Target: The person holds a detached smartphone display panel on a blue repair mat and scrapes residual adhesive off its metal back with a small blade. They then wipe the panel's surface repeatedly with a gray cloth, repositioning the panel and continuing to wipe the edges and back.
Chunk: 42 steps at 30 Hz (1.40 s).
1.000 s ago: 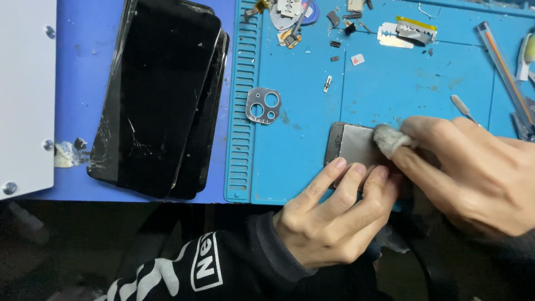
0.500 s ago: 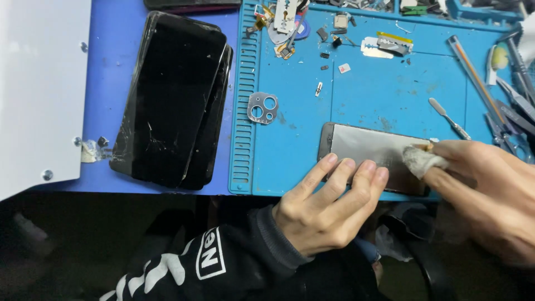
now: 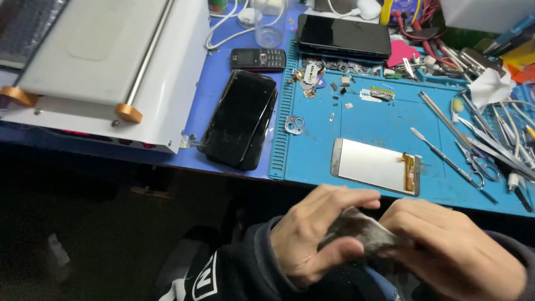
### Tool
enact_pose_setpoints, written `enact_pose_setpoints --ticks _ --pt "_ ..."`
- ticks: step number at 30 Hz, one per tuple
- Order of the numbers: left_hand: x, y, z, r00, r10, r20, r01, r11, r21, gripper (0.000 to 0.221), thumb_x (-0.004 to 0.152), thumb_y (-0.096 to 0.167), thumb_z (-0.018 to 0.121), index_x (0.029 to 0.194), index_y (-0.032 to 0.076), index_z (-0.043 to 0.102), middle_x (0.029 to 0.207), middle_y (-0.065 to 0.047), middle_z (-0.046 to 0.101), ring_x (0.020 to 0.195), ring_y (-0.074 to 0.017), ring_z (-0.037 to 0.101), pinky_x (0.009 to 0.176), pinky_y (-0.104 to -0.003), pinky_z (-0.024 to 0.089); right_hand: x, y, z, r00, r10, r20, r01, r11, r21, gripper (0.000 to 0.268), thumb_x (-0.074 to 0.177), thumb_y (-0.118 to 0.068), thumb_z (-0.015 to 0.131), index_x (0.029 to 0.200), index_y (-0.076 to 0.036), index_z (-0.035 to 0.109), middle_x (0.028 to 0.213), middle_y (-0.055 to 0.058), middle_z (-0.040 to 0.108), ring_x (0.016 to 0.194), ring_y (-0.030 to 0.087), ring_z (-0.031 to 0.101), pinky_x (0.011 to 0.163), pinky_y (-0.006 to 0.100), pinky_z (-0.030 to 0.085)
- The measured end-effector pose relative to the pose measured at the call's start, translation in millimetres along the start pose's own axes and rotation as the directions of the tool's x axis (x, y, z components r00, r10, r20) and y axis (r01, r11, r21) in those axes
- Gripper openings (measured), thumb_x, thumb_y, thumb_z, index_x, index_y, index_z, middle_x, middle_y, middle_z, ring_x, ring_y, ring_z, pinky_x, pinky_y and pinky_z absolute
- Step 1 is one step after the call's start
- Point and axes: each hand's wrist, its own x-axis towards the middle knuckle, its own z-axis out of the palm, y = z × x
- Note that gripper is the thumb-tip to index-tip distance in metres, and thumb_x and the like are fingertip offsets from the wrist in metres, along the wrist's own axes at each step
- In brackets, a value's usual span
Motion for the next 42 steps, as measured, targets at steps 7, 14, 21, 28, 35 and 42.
enact_pose_setpoints --ticks 7,14,21,28,35,42 --pt "-24.5 -22.5 -15.5 0.965 -0.228 0.129 0.25 0.948 -0.199 0.033 0.094 0.027 0.077 0.113 0.003 0.067 0.093 -0.007 0.072 0.083 -0.0164 0.07 0.076 -0.029 0.057 122.3 -21.1 -43.2 0.995 -0.095 0.021 0.094 0.994 0.048 0.042 0.078 -0.016 0.079 0.118 -0.008 0.068 0.107 0.005 0.078 0.097 0.018 0.076 0.087 0.035 0.061" --pt "-30.2 -15.8 -47.4 0.905 -0.411 0.107 0.412 0.789 -0.457 0.021 0.096 0.02 0.074 0.099 -0.001 0.069 0.079 0.0 0.067 0.072 -0.004 0.061 0.066 -0.021 0.051 316.7 102.2 -32.8 0.874 -0.15 -0.462 0.078 0.982 -0.17 0.08 0.105 -0.035 0.08 0.16 -0.005 0.031 0.159 0.025 0.048 0.147 0.041 0.048 0.119 0.05 0.043" --pt "-28.6 -18.6 -69.5 0.918 -0.39 -0.073 0.307 0.815 -0.491 0.028 0.106 0.026 0.064 0.103 -0.002 0.071 0.085 0.002 0.065 0.078 -0.005 0.057 0.072 -0.022 0.048 407.4 118.1 -3.6 0.785 -0.011 -0.619 -0.029 0.998 -0.054 0.067 0.099 -0.039 0.078 0.139 0.001 0.041 0.127 0.027 0.065 0.114 0.039 0.067 0.098 0.046 0.055" --pt "-27.2 -17.8 -85.8 0.916 -0.397 -0.051 0.31 0.783 -0.54 0.039 0.108 0.03 0.054 0.118 -0.004 0.07 0.106 -0.005 0.076 0.098 -0.0088 0.068 0.09 -0.024 0.055 290.1 56.2 -27.4 0.588 -0.399 -0.704 0.207 0.915 -0.346 0.016 0.114 -0.011 0.05 0.12 0.0 0.06 0.1 0.015 0.068 0.089 0.023 0.065 0.075 0.033 0.056" --pt "-36.2 -17.7 -85.4 0.905 -0.415 -0.094 0.308 0.791 -0.529 0.041 0.111 0.03 0.051 0.123 -0.004 0.069 0.11 -0.006 0.076 0.102 -0.0076 0.068 0.094 -0.025 0.056 106.7 -66.7 27.4 0.854 -0.415 -0.314 0.427 0.904 -0.034 0.044 0.113 -0.033 0.047 0.135 0.004 0.042 0.105 0.011 0.071 0.107 0.033 0.066 0.101 0.044 0.052" --pt "-36.8 -12.6 -81.4 0.918 -0.393 -0.044 0.319 0.801 -0.506 0.053 0.112 0.039 0.048 0.125 -0.007 0.07 0.107 -0.008 0.076 0.098 -0.0076 0.066 0.089 -0.025 0.056 75.0 -83.7 46.6 0.981 -0.171 -0.095 0.186 0.966 0.182 0.058 0.11 -0.043 0.032 0.125 0.006 0.059 0.095 0.01 0.071 0.084 0.024 0.069 0.076 0.035 0.057"
